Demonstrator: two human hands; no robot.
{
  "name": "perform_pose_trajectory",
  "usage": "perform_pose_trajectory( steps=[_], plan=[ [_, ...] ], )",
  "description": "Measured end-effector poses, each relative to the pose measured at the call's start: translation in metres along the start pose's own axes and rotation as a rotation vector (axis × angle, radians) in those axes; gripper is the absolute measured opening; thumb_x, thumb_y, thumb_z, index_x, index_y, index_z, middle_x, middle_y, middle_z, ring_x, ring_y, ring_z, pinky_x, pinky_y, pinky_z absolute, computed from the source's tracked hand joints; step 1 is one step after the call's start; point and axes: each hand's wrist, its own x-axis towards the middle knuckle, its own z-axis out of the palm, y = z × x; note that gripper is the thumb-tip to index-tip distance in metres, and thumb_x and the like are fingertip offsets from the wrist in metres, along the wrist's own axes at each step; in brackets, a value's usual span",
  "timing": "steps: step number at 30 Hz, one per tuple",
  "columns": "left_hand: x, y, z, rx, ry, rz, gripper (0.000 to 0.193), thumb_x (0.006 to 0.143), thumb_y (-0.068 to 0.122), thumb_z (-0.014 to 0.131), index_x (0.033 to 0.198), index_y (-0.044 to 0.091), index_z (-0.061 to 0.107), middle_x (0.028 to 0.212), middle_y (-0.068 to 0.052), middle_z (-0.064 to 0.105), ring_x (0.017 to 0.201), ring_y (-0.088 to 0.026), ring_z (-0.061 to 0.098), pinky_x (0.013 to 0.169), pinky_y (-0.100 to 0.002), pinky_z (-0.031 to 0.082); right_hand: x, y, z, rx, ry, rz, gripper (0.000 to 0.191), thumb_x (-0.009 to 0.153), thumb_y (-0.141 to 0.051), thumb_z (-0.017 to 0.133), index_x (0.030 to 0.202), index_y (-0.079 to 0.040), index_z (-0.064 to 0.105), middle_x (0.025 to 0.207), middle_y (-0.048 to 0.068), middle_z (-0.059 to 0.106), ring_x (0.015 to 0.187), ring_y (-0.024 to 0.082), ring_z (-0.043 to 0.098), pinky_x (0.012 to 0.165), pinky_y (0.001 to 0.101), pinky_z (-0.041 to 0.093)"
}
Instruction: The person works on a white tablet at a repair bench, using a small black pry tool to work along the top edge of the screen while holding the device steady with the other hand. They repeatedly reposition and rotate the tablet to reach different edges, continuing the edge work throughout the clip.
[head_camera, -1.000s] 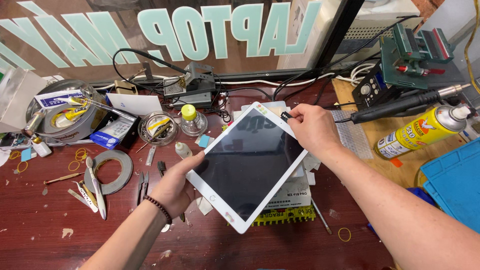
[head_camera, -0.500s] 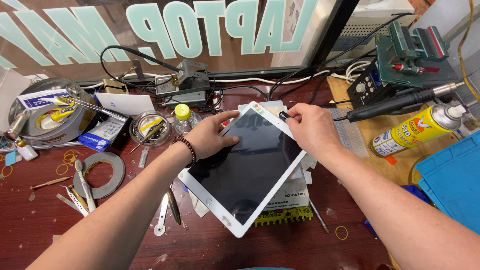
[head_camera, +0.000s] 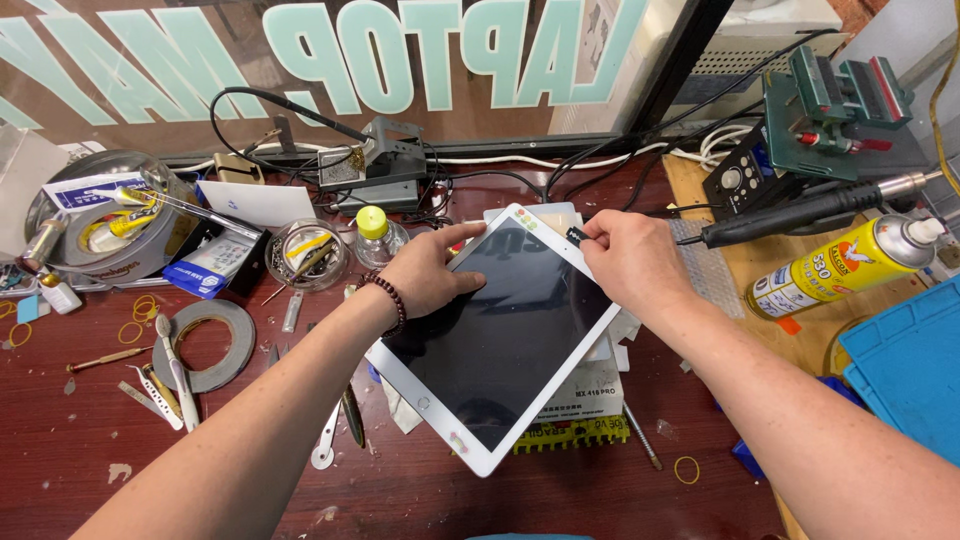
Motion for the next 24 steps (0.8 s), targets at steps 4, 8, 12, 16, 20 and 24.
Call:
perform_pose_trajectory(
  steps=[4, 8, 12, 16, 20, 24],
  plan=[
    [-0.003, 0.001, 0.0, 0.02, 0.013, 0.034, 0.076, 0.08, 0.026, 0.082, 0.149, 0.024, 0.051, 0.109, -0.014, 0.075, 0.096, -0.021, 0.073, 0.088, -0.034, 0.057, -0.006, -0.004, -0.001, -0.052, 0.02, -0.034, 0.016, 0.086, -0.017, 0.072, 0.099, -0.01, 0.079, 0.083, 0.014, 0.076, 0.077, 0.032, 0.073, 0.07, 0.0426, 0.056],
    [-0.005, 0.004, 0.003, -0.006, 0.02, 0.039, 0.078, 0.078, 0.028, 0.085, 0.148, 0.019, 0.051, 0.11, -0.013, 0.075, 0.097, -0.02, 0.073, 0.088, -0.034, 0.056, -0.012, -0.004, -0.002, -0.006, 0.032, -0.076, 0.016, 0.087, -0.016, 0.071, 0.099, -0.008, 0.078, 0.082, 0.014, 0.076, 0.074, 0.031, 0.074, 0.069, 0.0414, 0.056],
    [-0.002, 0.005, 0.004, -0.103, 0.003, 0.025, 0.081, 0.075, 0.023, 0.084, 0.148, 0.017, 0.05, 0.107, -0.013, 0.077, 0.096, -0.02, 0.074, 0.087, -0.033, 0.058, -0.009, 0.002, 0.002, 0.015, 0.084, -0.194, 0.016, 0.087, -0.014, 0.071, 0.099, -0.006, 0.078, 0.084, 0.014, 0.076, 0.075, 0.032, 0.073, 0.07, 0.0407, 0.057],
    [0.001, 0.003, 0.004, -0.083, 0.02, 0.032, 0.081, 0.074, 0.022, 0.086, 0.148, 0.018, 0.052, 0.111, -0.013, 0.075, 0.099, -0.02, 0.072, 0.089, -0.033, 0.056, -0.004, 0.01, 0.006, 0.062, 0.102, -0.236, 0.016, 0.086, -0.012, 0.071, 0.099, -0.004, 0.077, 0.086, 0.015, 0.075, 0.075, 0.031, 0.074, 0.069, 0.0407, 0.057],
    [0.003, 0.001, 0.004, -0.095, 0.032, 0.072, 0.08, 0.074, 0.022, 0.087, 0.147, 0.017, 0.053, 0.116, -0.014, 0.074, 0.106, -0.021, 0.071, 0.092, -0.033, 0.054, 0.001, 0.016, 0.013, 0.053, 0.138, -0.313, 0.014, 0.087, -0.01, 0.071, 0.097, -0.003, 0.076, 0.089, 0.015, 0.075, 0.077, 0.033, 0.072, 0.071, 0.0411, 0.056],
    [0.006, -0.001, 0.003, -0.086, 0.022, 0.028, 0.081, 0.073, 0.023, 0.087, 0.148, 0.019, 0.053, 0.119, -0.015, 0.072, 0.111, -0.022, 0.069, 0.096, -0.034, 0.053, 0.003, 0.02, 0.018, 0.071, 0.183, -0.384, 0.012, 0.087, -0.009, 0.071, 0.097, -0.002, 0.075, 0.09, 0.014, 0.075, 0.079, 0.033, 0.072, 0.072, 0.0409, 0.056]
  ],
)
